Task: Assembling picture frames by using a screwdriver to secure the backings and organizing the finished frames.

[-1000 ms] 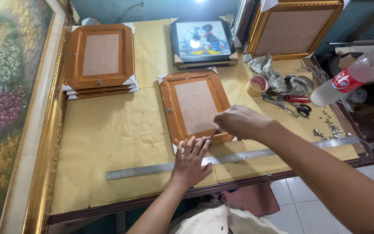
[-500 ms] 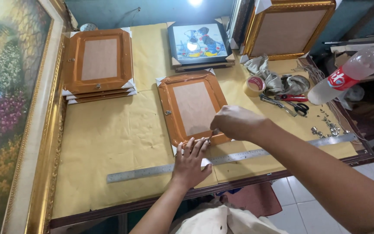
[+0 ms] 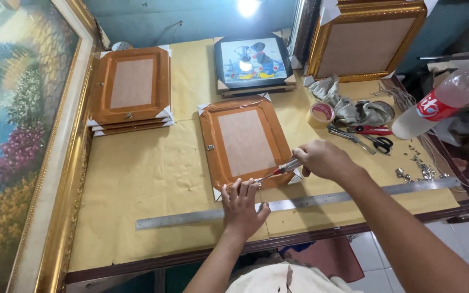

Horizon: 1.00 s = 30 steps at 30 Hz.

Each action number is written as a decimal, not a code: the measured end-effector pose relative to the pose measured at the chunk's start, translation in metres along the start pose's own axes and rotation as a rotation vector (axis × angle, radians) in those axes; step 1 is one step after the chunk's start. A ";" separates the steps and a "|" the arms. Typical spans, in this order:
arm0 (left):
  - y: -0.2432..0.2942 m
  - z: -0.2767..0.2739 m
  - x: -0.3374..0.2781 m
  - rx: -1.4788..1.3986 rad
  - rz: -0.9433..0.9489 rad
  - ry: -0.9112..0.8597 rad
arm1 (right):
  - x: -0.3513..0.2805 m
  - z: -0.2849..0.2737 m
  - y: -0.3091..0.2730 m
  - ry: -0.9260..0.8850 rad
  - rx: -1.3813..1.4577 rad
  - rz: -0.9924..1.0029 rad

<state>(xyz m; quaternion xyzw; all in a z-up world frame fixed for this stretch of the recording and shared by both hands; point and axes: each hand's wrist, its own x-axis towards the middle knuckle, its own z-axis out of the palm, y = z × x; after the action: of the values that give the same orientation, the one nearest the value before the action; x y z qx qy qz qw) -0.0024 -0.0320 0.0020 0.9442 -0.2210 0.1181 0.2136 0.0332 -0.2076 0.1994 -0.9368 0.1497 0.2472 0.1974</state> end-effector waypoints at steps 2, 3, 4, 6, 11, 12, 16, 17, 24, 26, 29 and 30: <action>0.001 0.005 -0.001 0.053 0.019 0.048 | -0.008 0.003 0.007 0.075 0.071 0.002; 0.003 0.007 -0.001 0.101 0.043 0.099 | -0.013 0.003 0.011 0.155 0.140 0.009; 0.003 0.009 -0.001 0.107 0.042 0.098 | -0.014 0.002 0.016 0.152 0.144 0.004; 0.005 0.012 -0.001 0.193 0.085 0.182 | -0.017 0.000 0.026 0.221 0.390 -0.008; 0.019 -0.004 0.007 0.183 0.060 0.160 | 0.014 0.024 0.090 0.203 0.654 0.091; 0.020 0.000 0.007 0.126 0.021 0.153 | 0.022 0.032 0.107 0.216 0.682 0.100; 0.033 0.019 0.016 0.171 -0.111 0.210 | 0.048 0.051 0.156 0.234 0.593 0.121; 0.032 0.029 0.015 0.135 -0.231 0.149 | 0.055 0.055 0.166 0.232 0.531 0.117; 0.050 0.030 0.017 0.193 -0.315 0.148 | 0.103 0.075 0.203 0.452 0.080 -0.153; 0.053 0.027 0.019 0.202 -0.336 0.092 | 0.108 0.079 0.211 0.472 0.051 -0.191; 0.058 0.022 0.023 0.220 -0.369 0.016 | 0.109 0.080 0.217 0.527 0.051 -0.241; 0.060 0.021 0.024 0.228 -0.385 -0.006 | 0.108 0.080 0.219 0.557 0.076 -0.252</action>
<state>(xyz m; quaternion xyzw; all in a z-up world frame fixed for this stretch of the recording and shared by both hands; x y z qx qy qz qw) -0.0068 -0.0989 0.0122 0.9874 -0.0223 0.0965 0.1236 0.0080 -0.3838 0.0145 -0.9716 0.0898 -0.0512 0.2129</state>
